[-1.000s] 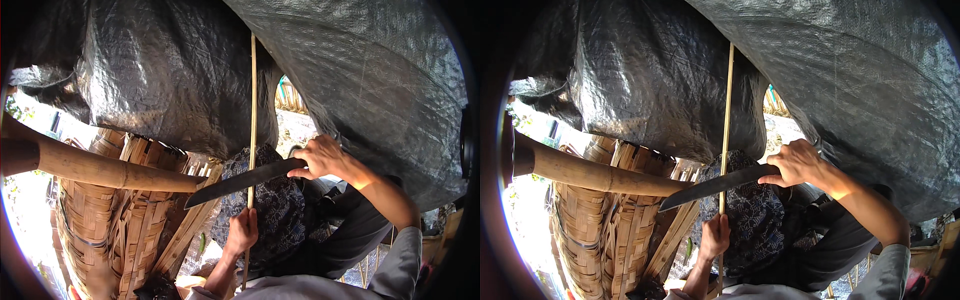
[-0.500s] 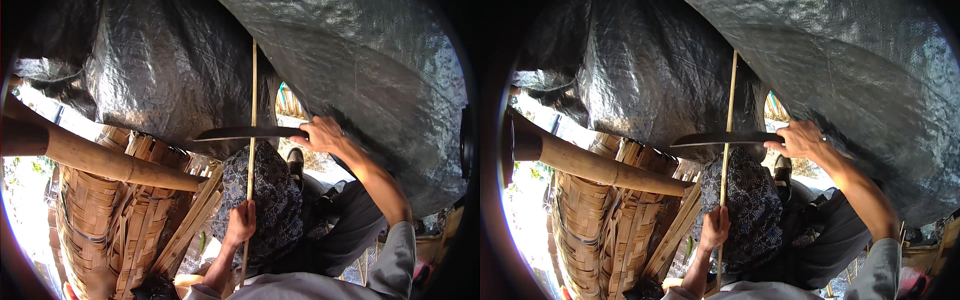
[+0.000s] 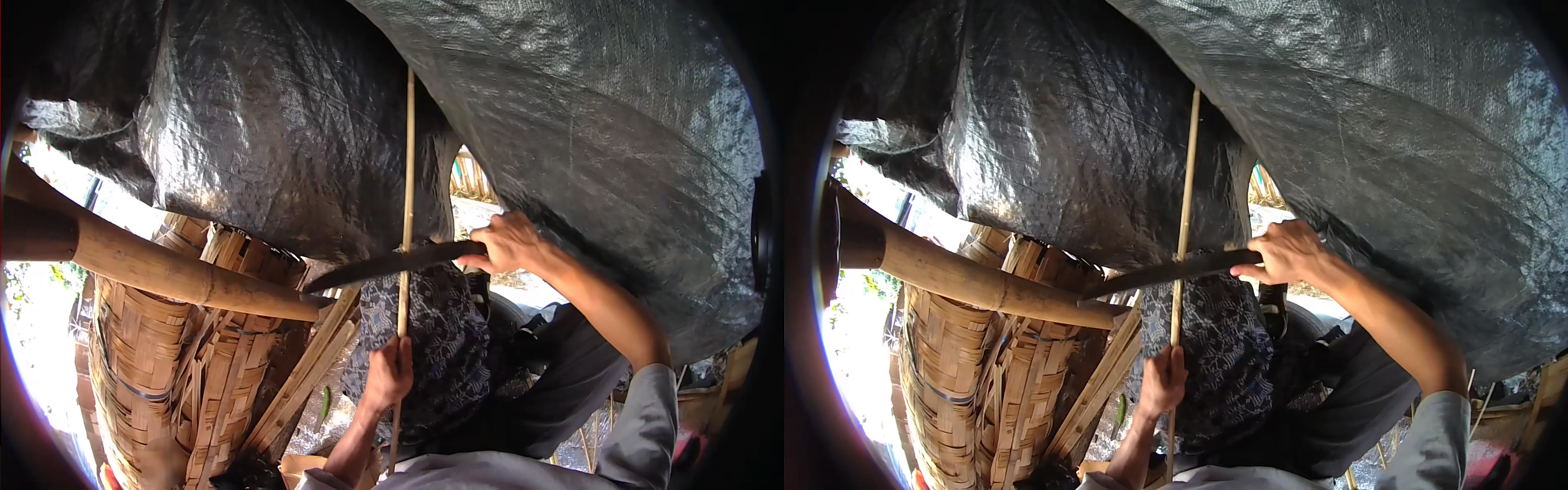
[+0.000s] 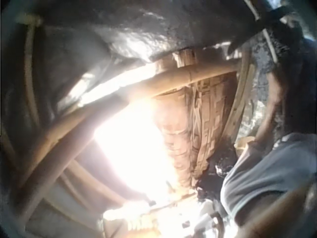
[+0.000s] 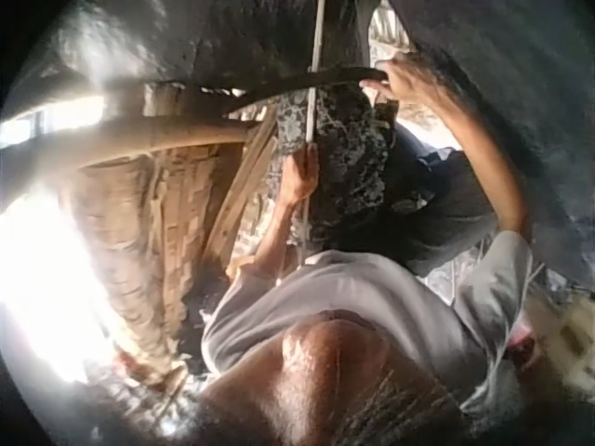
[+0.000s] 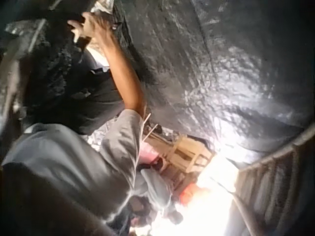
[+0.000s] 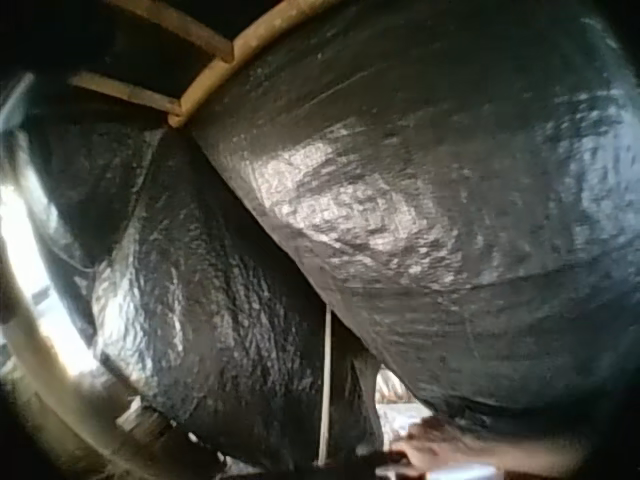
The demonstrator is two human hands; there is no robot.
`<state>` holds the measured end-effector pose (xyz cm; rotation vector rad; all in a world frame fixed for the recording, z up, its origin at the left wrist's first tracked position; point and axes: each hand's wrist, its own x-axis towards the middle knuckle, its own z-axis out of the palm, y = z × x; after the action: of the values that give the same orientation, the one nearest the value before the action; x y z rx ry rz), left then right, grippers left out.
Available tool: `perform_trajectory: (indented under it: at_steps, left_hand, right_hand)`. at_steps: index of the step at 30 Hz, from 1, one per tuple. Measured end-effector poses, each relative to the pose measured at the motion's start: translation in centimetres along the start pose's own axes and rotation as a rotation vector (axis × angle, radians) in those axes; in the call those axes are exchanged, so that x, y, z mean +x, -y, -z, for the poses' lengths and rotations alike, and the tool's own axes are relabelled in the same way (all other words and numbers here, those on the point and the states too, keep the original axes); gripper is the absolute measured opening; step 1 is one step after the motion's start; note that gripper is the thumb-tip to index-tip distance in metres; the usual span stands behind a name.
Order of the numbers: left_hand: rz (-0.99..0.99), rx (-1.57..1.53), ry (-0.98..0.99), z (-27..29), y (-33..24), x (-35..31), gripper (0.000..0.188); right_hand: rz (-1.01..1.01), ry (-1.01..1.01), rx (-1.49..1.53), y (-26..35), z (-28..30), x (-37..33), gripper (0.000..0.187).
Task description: The person shapes a thin bamboo stick by holding it and scraping along its surface with a knife.
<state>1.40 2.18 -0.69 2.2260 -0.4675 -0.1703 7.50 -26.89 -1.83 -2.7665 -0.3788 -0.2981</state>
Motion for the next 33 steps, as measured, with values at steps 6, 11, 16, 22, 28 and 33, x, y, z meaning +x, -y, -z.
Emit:
perform_trajectory:
  at_steps: [6,11,16,22,28,33]
  left_hand:
    - [-0.005,0.025,0.001,0.0,0.6,-0.2,0.030]
    - [0.057,-0.003,0.011,0.1,-0.9,-0.6,0.027]
    - [-0.021,0.062,0.024,-0.3,-0.6,-0.5,0.026]
    - [-0.056,-0.007,-0.042,-0.9,0.2,-0.1,0.029]
    - [0.002,-0.021,-0.036,-0.7,-0.6,-0.4,0.026]
    - [-0.147,-0.052,-0.104,-0.9,-0.3,-0.2,0.025]
  right_hand:
    - [-0.049,0.177,-0.019,1.3,0.4,0.2,0.075]
    - [0.120,0.082,0.005,3.6,-0.1,-1.7,0.072]
    - [0.179,0.062,-0.007,3.0,-0.5,-1.8,0.068]
    - [-0.059,-0.065,-0.044,1.1,0.1,0.2,0.063]
    - [0.000,0.074,0.060,3.6,0.4,-0.8,0.062]
    - [0.300,0.076,0.009,6.1,0.2,-1.3,0.064]
